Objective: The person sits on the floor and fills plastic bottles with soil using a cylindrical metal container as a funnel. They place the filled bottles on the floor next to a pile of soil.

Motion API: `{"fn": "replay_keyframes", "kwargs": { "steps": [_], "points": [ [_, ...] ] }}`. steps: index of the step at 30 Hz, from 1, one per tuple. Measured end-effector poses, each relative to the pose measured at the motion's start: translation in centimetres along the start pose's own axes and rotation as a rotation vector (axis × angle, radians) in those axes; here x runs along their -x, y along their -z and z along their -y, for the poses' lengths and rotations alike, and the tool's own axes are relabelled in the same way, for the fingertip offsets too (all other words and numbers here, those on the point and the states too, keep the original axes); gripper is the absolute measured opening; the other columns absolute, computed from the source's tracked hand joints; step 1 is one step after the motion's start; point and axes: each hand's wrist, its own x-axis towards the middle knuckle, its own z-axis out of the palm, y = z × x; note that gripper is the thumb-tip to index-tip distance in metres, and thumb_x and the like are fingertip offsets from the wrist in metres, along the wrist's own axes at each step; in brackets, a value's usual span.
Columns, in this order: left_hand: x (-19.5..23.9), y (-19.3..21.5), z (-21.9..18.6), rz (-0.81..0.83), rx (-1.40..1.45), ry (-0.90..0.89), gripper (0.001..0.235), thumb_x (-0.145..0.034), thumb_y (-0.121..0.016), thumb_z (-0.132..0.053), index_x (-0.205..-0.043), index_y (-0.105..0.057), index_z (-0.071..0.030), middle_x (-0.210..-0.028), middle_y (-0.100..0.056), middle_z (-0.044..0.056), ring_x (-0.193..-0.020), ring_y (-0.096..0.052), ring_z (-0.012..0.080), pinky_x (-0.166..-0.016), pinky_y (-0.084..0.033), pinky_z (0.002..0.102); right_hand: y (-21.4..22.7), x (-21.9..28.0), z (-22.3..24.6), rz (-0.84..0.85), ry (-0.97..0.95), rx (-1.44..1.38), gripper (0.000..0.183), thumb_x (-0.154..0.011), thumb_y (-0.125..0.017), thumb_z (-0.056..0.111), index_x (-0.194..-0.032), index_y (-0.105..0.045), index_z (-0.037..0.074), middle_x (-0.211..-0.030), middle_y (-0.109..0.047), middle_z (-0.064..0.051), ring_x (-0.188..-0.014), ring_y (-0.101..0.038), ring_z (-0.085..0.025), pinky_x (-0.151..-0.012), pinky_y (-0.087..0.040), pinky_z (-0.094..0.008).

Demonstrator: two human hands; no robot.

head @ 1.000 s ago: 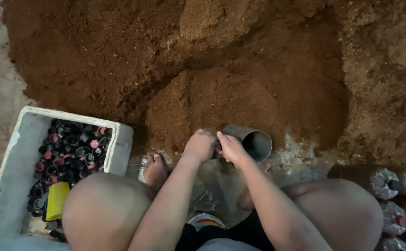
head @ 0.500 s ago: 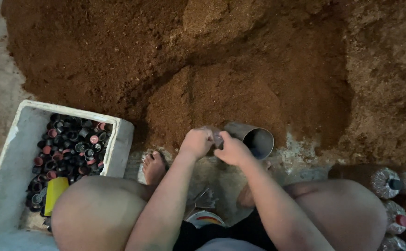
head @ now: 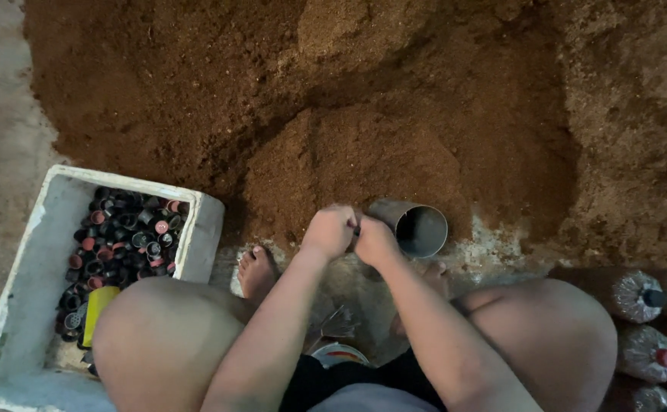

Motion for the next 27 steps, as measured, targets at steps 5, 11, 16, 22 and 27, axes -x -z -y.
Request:
{"fn": "replay_keyframes", "kwargs": {
  "steps": [5, 11, 16, 22, 27],
  "points": [
    [2.9, 6.8, -2.2, 0.006, 0.356, 0.217, 0.062, -0.082, -0.075, -0.038, -0.136, -0.053, -0.017, -0.134, -0.056, 0.02, -0.126, -0.059, 0.0381, -0.109, -0.049, 0.049, -0.3, -0.2, -0.6, 0.012, -0.038, -0.107, 0.022, -0.099, -0.056, 0.02, -0.104, -0.072, 0.007, -0.095, -0.074, -0.015, -0.095, -0.07, -0.035, -0.083, -0.055, -0.045],
    [2.3, 3.3, 0.5, 0.255, 0.044, 0.205, 0.079, -0.086, -0.07, -0.012, -0.156, -0.039, -0.028, -0.145, -0.042, 0.022, -0.132, -0.055, 0.0448, -0.113, -0.05, 0.049, 0.8, 0.8, 0.6, 0.021, -0.027, -0.163, 0.024, -0.099, -0.059, 0.024, -0.108, -0.075, 0.009, -0.109, -0.076, -0.015, -0.107, -0.069, -0.036, -0.089, -0.055, -0.049],
    [0.5, 0.7, 2.3, 0.143, -0.061, 0.186, 0.025, -0.096, -0.059, -0.018, -0.116, -0.074, -0.016, -0.115, -0.069, 0.015, -0.115, -0.068, 0.0354, -0.097, -0.059, 0.047, 1.4, 0.8, 1.1, 0.057, -0.066, -0.14, 0.033, -0.098, -0.059, 0.024, -0.122, -0.074, 0.009, -0.122, -0.075, -0.013, -0.118, -0.067, -0.034, -0.099, -0.055, -0.047],
    [0.2, 1.0, 0.8, 0.079, -0.057, 0.252, 0.025, -0.091, -0.059, -0.023, -0.094, -0.082, -0.015, -0.094, -0.078, 0.014, -0.095, -0.075, 0.0351, -0.081, -0.063, 0.05, -0.1, -0.9, -0.9, 0.029, 0.048, -0.087, 0.016, -0.092, -0.065, 0.025, -0.09, -0.074, 0.011, -0.087, -0.076, -0.012, -0.088, -0.071, -0.032, -0.073, -0.057, -0.047],
    [0.6, 1.6, -2.4, 0.049, 0.097, 0.463, 0.025, -0.09, -0.066, -0.023, -0.106, -0.08, -0.01, -0.101, -0.077, 0.018, -0.102, -0.074, 0.0388, -0.088, -0.061, 0.055, -2.3, -2.1, -2.8, -0.038, 0.198, 0.038, 0.017, -0.094, -0.055, 0.009, -0.079, -0.056, 0.0, -0.077, -0.064, -0.025, -0.082, -0.066, -0.04, -0.071, -0.055, -0.044]
  ]
}}
